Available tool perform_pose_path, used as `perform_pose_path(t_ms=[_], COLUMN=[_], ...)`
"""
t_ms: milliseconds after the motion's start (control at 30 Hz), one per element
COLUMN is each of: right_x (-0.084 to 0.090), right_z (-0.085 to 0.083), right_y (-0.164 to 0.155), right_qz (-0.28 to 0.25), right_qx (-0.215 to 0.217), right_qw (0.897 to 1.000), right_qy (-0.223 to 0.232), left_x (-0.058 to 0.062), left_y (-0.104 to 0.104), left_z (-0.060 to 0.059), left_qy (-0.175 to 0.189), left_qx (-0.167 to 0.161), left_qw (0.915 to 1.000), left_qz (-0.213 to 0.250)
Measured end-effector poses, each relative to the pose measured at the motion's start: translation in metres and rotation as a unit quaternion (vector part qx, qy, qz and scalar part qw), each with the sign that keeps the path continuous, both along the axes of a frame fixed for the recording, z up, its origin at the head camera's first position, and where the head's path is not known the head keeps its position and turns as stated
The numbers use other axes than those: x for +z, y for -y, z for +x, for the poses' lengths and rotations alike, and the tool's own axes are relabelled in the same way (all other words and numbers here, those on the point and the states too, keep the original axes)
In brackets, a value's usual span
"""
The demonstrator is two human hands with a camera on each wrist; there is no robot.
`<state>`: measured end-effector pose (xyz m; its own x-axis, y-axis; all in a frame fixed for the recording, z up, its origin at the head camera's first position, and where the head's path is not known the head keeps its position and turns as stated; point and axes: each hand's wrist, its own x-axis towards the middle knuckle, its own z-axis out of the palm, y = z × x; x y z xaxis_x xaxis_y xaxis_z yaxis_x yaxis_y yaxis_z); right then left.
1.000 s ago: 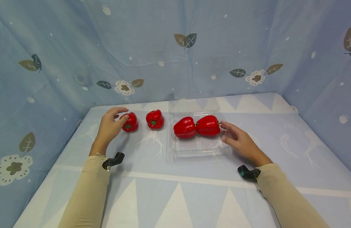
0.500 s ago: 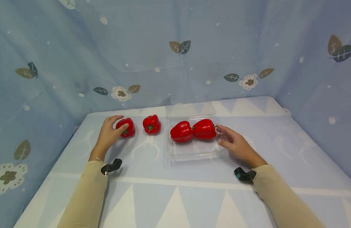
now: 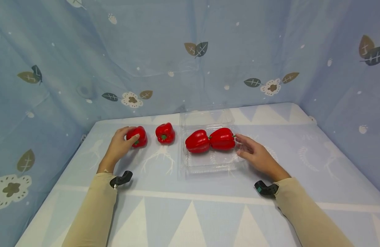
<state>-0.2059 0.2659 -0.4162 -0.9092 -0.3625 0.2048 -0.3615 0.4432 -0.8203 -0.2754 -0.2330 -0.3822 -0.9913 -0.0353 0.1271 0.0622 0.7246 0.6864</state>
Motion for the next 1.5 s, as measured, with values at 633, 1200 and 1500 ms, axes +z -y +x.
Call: perform_pose_path(t_ms=[633, 1200, 1500], right_x=[0.0018, 0.0006, 0.0008], right_z=[0.0004, -0.0011, -0.0004], right_y=[0.0009, 0.0001, 0.0003], right_qz=[-0.006, 0.006, 0.005], right_qx=[0.003, 0.001, 0.000], right_qw=[1.000, 1.000, 1.000], right_qy=[0.003, 0.015, 0.018], left_x=[-0.0002, 0.0058, 0.0041], left_y=[-0.0009, 0.0022, 0.0046], left_z=[-0.0013, 0.0046, 0.0044], left_qy=[0.039, 0.073, 0.064], left_qx=[0.011, 0.039, 0.032], left_qw=[0.9988, 0.9915, 0.9874], left_qz=[0.026, 0.101, 0.141])
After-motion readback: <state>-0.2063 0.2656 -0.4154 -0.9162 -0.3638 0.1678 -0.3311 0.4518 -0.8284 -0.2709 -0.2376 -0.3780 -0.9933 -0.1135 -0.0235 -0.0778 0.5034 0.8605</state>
